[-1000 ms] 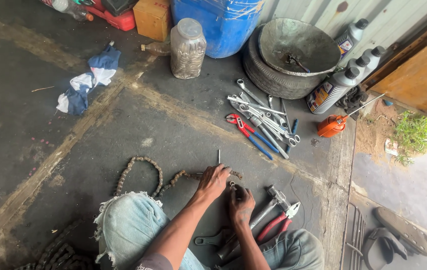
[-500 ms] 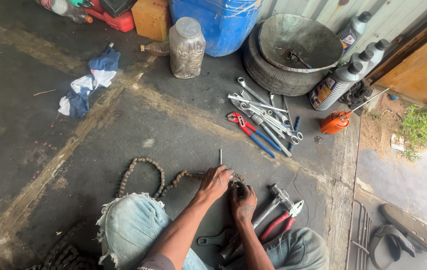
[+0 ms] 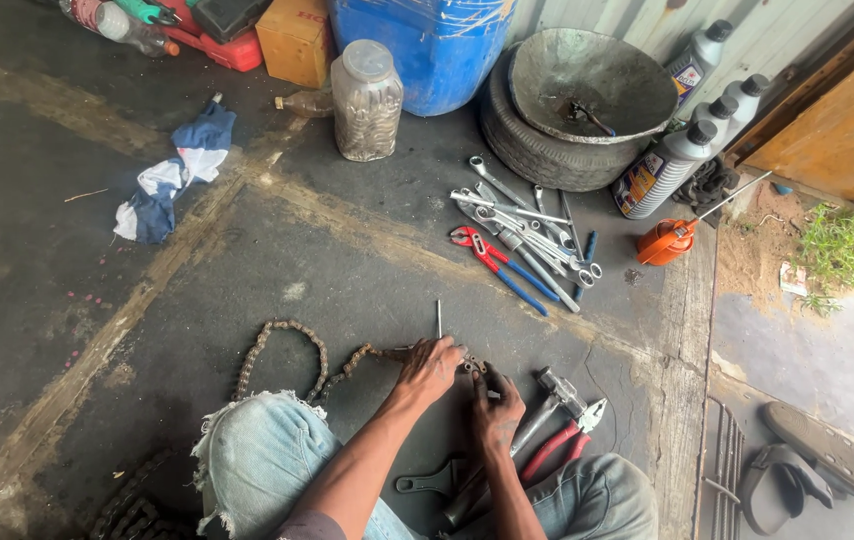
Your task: The person sits on the floor of a repair shop and works on a motorcycle drive chain, using a hammer and a punch to drive a chain pin while holding the chain in place. They reposition the chain and small fasteners on the ground as they work on the chain links.
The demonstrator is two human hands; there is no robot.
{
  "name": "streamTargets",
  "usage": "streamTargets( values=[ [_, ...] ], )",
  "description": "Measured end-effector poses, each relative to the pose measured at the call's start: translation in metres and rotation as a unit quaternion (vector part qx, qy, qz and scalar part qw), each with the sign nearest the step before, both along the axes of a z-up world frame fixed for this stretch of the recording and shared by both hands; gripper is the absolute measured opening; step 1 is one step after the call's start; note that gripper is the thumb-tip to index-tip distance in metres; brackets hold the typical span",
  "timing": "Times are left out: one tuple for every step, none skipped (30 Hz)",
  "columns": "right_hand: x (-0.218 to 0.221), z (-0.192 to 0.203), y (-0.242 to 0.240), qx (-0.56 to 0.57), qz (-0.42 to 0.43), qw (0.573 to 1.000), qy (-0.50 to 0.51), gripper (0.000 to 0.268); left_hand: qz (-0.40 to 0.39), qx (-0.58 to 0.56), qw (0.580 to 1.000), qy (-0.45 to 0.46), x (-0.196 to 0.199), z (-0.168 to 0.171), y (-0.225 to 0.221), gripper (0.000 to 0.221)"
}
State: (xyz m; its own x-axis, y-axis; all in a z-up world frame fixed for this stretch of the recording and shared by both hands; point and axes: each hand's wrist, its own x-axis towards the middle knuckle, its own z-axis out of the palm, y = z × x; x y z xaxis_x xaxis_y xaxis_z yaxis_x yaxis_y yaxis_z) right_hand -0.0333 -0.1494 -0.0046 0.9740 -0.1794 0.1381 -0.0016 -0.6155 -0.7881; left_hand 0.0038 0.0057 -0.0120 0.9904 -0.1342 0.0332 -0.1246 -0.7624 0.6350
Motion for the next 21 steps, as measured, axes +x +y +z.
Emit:
streamTargets(
  values=[
    [0.000, 0.000, 0.000, -0.007, -0.001, 1.000, 0.006, 0.037, -0.003, 0.007, 1.000, 0.002, 0.000, -0.002, -0.001, 0.026],
    [0.001, 0.000, 0.000, -0.014, -0.002, 1.000, 0.011, 0.036, -0.005, 0.014, 1.000, 0.004, 0.001, -0.005, -0.002, 0.026],
    [0.001, -0.003, -0.001, -0.014, -0.003, 1.000, 0.012, 0.036, -0.006, 0.014, 1.000, 0.005, 0.000, -0.011, -0.003, 0.026],
    [0.000, -0.005, -0.002, -0.011, -0.003, 1.000, 0.012, 0.036, 0.000, 0.016, 1.000, -0.010, -0.001, -0.017, -0.005, 0.025],
    [0.002, -0.007, -0.002, -0.007, -0.003, 1.000, 0.011, 0.036, 0.005, 0.020, 0.999, -0.027, -0.001, -0.022, -0.006, 0.025],
    [0.002, -0.008, -0.002, -0.007, -0.003, 1.000, 0.011, 0.036, 0.005, 0.019, 0.999, -0.027, 0.000, -0.028, -0.006, 0.025],
    [0.002, -0.009, -0.002, -0.003, -0.002, 1.000, 0.012, 0.036, -0.002, 0.033, 0.999, -0.012, 0.002, -0.033, -0.007, 0.025],
    [0.002, -0.011, -0.002, 0.002, -0.002, 1.000, 0.014, 0.035, -0.009, 0.046, 0.999, 0.003, 0.003, -0.039, -0.007, 0.026],
    [0.003, -0.014, -0.004, 0.002, -0.003, 1.000, 0.014, 0.035, -0.010, 0.047, 0.999, 0.003, 0.003, -0.041, -0.008, 0.026],
    [0.004, -0.017, -0.006, -0.010, 0.000, 1.000, 0.025, 0.035, -0.007, 0.042, 0.999, 0.001, 0.003, -0.044, -0.009, 0.026],
    [0.005, -0.020, -0.007, -0.021, 0.003, 0.999, 0.037, 0.035, -0.004, 0.038, 0.999, -0.001, 0.002, -0.047, -0.009, 0.026],
    [0.006, -0.023, -0.008, -0.021, 0.002, 0.999, 0.038, 0.035, -0.004, 0.038, 0.999, 0.000, 0.003, -0.063, -0.011, 0.026],
    [0.006, -0.025, -0.008, -0.018, 0.002, 0.999, 0.038, 0.035, 0.005, 0.031, 0.999, -0.034, 0.004, -0.079, -0.014, 0.026],
    [0.007, -0.028, -0.008, -0.015, 0.001, 0.999, 0.037, 0.035, 0.014, 0.024, 0.997, -0.068, 0.004, -0.095, -0.016, 0.026],
    [0.005, -0.019, -0.005, -0.015, 0.001, 0.999, 0.037, 0.035, 0.014, 0.024, 0.997, -0.068, 0.004, -0.088, -0.015, 0.026],
    [0.003, -0.009, -0.001, -0.025, 0.007, 1.000, 0.015, 0.036, 0.009, 0.033, 0.999, -0.039, 0.003, -0.082, -0.014, 0.027],
    [0.000, 0.000, 0.002, -0.034, 0.013, 0.999, -0.006, 0.038, 0.004, 0.042, 0.999, -0.009, 0.002, -0.076, -0.013, 0.028],
    [0.002, -0.003, 0.002, -0.034, 0.012, 0.999, -0.006, 0.038, 0.004, 0.042, 0.999, -0.009, 0.002, -0.079, -0.014, 0.028],
    [0.002, -0.007, 0.002, -0.025, 0.014, 1.000, 0.001, 0.033, 0.010, 0.041, 0.999, -0.018, 0.002, -0.082, -0.015, 0.026],
    [0.002, -0.010, 0.002, -0.017, 0.016, 1.000, 0.008, 0.029, 0.016, 0.039, 0.999, -0.028, 0.002, -0.085, -0.016, 0.025],
    [0.003, -0.014, 0.000, -0.017, 0.016, 1.000, 0.009, 0.029, 0.016, 0.039, 0.999, -0.027, 0.000, -0.064, -0.012, 0.025]
  ],
)
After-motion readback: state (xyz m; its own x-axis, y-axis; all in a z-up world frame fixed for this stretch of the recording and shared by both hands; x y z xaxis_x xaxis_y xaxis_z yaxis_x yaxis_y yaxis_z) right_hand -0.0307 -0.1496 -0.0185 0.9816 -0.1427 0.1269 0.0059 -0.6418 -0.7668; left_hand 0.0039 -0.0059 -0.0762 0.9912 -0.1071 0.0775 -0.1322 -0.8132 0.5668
